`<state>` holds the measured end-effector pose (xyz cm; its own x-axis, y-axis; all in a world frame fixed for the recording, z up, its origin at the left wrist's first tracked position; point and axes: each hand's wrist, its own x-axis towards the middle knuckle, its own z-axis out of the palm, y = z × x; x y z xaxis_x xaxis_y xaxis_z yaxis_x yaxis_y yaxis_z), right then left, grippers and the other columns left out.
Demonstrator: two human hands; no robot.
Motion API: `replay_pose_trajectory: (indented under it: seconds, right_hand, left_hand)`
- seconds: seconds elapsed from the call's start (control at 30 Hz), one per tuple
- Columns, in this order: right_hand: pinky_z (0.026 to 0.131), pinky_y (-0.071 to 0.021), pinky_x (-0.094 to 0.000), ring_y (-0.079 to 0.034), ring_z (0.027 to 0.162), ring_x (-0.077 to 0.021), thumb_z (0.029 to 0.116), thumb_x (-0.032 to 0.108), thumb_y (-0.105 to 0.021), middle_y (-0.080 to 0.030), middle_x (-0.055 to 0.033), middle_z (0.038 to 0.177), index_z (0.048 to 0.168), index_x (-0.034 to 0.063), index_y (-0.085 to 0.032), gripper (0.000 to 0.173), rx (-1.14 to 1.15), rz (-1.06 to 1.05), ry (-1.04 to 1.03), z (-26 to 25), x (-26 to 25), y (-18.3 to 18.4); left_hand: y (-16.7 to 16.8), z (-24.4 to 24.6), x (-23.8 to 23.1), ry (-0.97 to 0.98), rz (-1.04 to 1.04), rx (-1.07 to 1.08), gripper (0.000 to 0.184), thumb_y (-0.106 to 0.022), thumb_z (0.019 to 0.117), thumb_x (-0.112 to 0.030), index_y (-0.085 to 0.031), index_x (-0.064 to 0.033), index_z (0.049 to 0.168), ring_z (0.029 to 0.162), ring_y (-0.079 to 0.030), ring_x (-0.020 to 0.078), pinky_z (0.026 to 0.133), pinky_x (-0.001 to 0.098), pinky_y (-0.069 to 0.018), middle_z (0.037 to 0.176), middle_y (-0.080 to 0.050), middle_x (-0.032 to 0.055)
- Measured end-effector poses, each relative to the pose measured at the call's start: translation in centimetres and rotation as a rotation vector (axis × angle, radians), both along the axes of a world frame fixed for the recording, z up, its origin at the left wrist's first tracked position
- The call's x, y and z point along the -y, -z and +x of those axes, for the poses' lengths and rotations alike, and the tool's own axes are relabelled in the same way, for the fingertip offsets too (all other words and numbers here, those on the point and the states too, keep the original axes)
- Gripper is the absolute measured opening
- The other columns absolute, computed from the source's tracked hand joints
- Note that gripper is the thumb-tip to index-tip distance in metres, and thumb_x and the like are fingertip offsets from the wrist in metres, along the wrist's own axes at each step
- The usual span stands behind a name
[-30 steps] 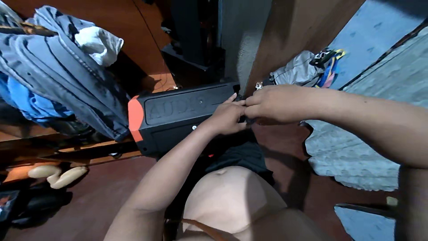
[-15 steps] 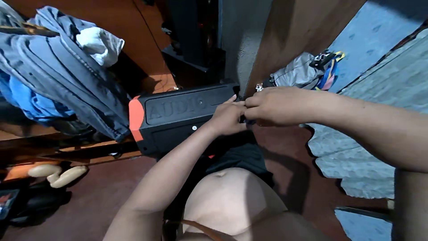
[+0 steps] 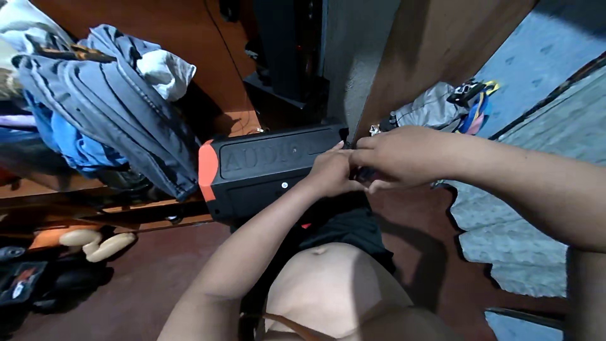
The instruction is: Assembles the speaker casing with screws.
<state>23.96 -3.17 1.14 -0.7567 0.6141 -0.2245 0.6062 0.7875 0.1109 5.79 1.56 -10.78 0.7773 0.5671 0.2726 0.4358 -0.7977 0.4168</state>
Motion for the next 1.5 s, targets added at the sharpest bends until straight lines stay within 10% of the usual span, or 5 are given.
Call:
replay_pose_trajectory:
  seconds: [0.13, 0.4, 0.53, 0.73, 1.5]
  right_hand:
    - [0.056, -0.0519, -0.0533, -0.069, 0.071, -0.0338, 0.1048, 0.049, -0.051, -0.064, -0.011, 0.079, 0.103, 0.0095, -0.065, 0.042, 0.053, 0.128, 0.172, -0.6, 0.8, 0.0]
    - [0.078, -0.0586, -0.051, -0.066, 0.104, -0.0325, 0.0913, 0.018, -0.074, -0.061, -0.0134, 0.126, 0.124, 0.0141, -0.067, 0.034, -0.064, -0.009, -0.065, 0.2, 0.3, 0.1]
    - [0.062, -0.0543, -0.0531, -0.07, 0.082, -0.0346, 0.1044, 0.052, -0.051, -0.066, -0.0139, 0.098, 0.116, 0.0092, -0.062, 0.046, 0.044, 0.081, 0.205, -0.7, 1.1, -0.3]
    - [0.082, -0.058, -0.0505, -0.066, 0.104, -0.0334, 0.0938, 0.009, -0.069, -0.063, -0.0142, 0.12, 0.119, 0.0115, -0.069, 0.026, -0.136, 0.015, -0.129, 0.7, 0.0, 1.1]
    - [0.072, -0.0578, -0.0505, -0.07, 0.087, -0.0304, 0.1052, 0.036, -0.057, -0.066, -0.012, 0.097, 0.115, 0.0085, -0.066, 0.031, -0.143, 0.021, 0.145, 0.2, 0.5, 1.7]
  left_hand:
    - [0.4, 0.9, 0.6, -0.077, 0.132, -0.006, 0.051, -0.082, 0.0781, -0.052, -0.075, -0.0123, 0.11, 0.116, -0.068, 0.0192, 0.119, 0.0515, -0.039, 0.112, -0.075, 0.0036]
    - [-0.3, -0.2, 0.0, 0.024, -0.012, 0.0, 0.033, -0.083, 0.0842, -0.034, -0.078, -0.0094, 0.106, 0.121, -0.066, 0.0233, 0.121, 0.0511, -0.0355, 0.113, -0.076, 0.0074]
    - [0.2, 0.8, 0.5, -0.089, 0.079, 0.049, 0.044, -0.082, 0.0809, -0.044, -0.074, -0.009, 0.105, 0.113, -0.069, 0.0248, 0.113, 0.0542, -0.0445, 0.11, -0.075, 0.0081]
    - [0.0, -0.7, -0.7, 0.136, -0.007, 0.011, 0.028, -0.078, 0.0861, -0.031, -0.079, -0.014, 0.109, 0.127, -0.062, 0.0237, 0.123, 0.0526, -0.0312, 0.116, -0.075, 0.0058]
    - [0.4, 0.8, 0.5, -0.069, 0.076, 0.003, 0.049, -0.08, 0.079, -0.044, -0.074, -0.0111, 0.115, 0.126, -0.063, 0.02, 0.123, 0.0483, -0.0334, 0.122, -0.073, 0.0051]
